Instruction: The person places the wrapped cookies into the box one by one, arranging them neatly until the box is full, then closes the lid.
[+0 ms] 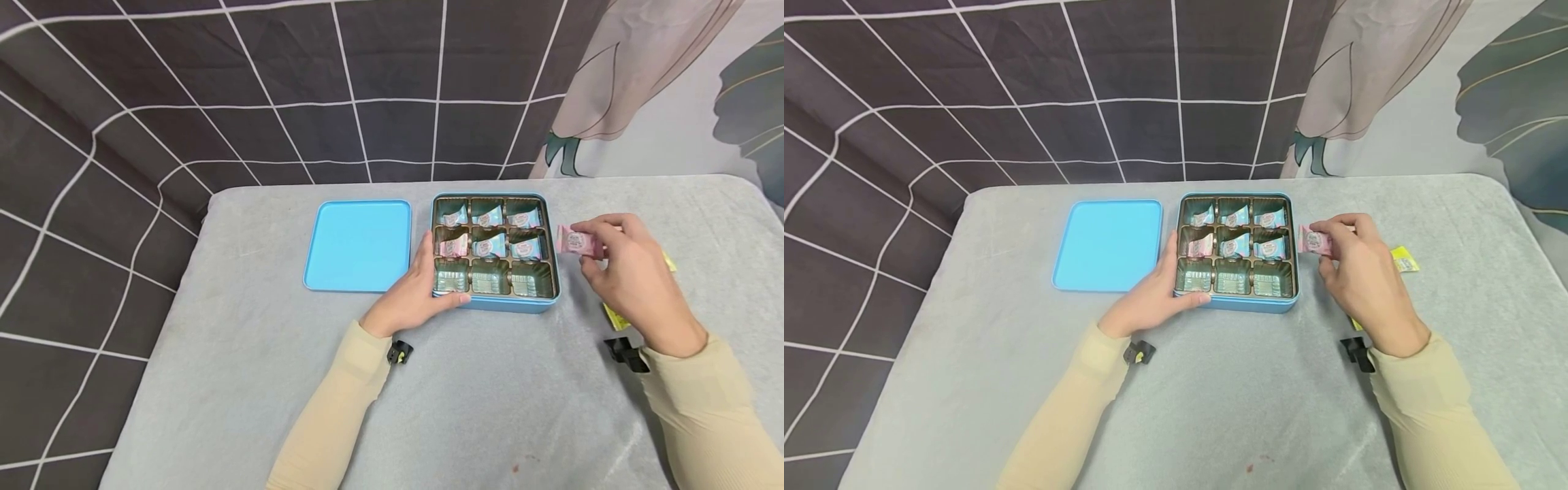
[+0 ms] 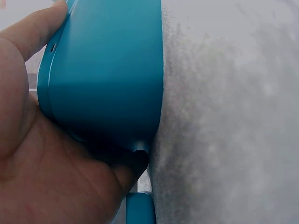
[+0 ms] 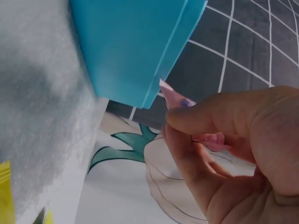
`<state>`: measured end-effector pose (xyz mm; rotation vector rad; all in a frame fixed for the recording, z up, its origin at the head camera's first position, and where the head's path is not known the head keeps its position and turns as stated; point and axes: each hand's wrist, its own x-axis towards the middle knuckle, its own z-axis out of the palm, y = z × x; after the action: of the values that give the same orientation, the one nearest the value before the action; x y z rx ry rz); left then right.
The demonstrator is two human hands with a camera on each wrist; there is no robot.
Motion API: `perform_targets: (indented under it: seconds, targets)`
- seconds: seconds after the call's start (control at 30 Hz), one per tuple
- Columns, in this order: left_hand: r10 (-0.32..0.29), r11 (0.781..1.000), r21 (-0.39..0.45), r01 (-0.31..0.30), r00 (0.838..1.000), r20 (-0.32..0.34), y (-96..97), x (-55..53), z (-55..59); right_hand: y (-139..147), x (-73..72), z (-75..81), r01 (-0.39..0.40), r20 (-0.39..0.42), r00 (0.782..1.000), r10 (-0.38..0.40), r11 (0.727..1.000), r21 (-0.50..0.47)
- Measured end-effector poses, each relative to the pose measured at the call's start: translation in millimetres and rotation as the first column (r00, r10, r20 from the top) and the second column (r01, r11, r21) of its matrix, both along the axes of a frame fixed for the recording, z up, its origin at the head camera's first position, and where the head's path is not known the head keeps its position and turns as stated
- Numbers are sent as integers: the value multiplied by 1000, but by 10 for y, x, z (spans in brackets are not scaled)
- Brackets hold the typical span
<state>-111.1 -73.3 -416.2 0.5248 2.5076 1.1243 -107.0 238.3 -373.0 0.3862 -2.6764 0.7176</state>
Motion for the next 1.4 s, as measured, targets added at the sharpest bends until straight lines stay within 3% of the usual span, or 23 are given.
perform_targets:
  seconds: [0.3,0.6,0.87,1.03,1.4]
  targets:
    - [-1,1000,1,1,1000,2,-4,-5,-1,-63,36,36,62,-18,998,-63,997,-51]
    - [-1,1000,0,1,1000,2,-2,-2,5,-128,13,17,32,-104,994,-41,996,-81]
    - [-1,1000,8,1,1000,0,0,-16,-6,-195,17,9,-6,-60,998,1,997,-80]
    - [0,1000,11,0,1000,2,1,-20,-11,-245,18,18,-26,-75,997,22,998,-54]
    - [0,1000,8,0,1000,2,0,-2,6,-374,43,25,-22,-50,999,18,997,-79]
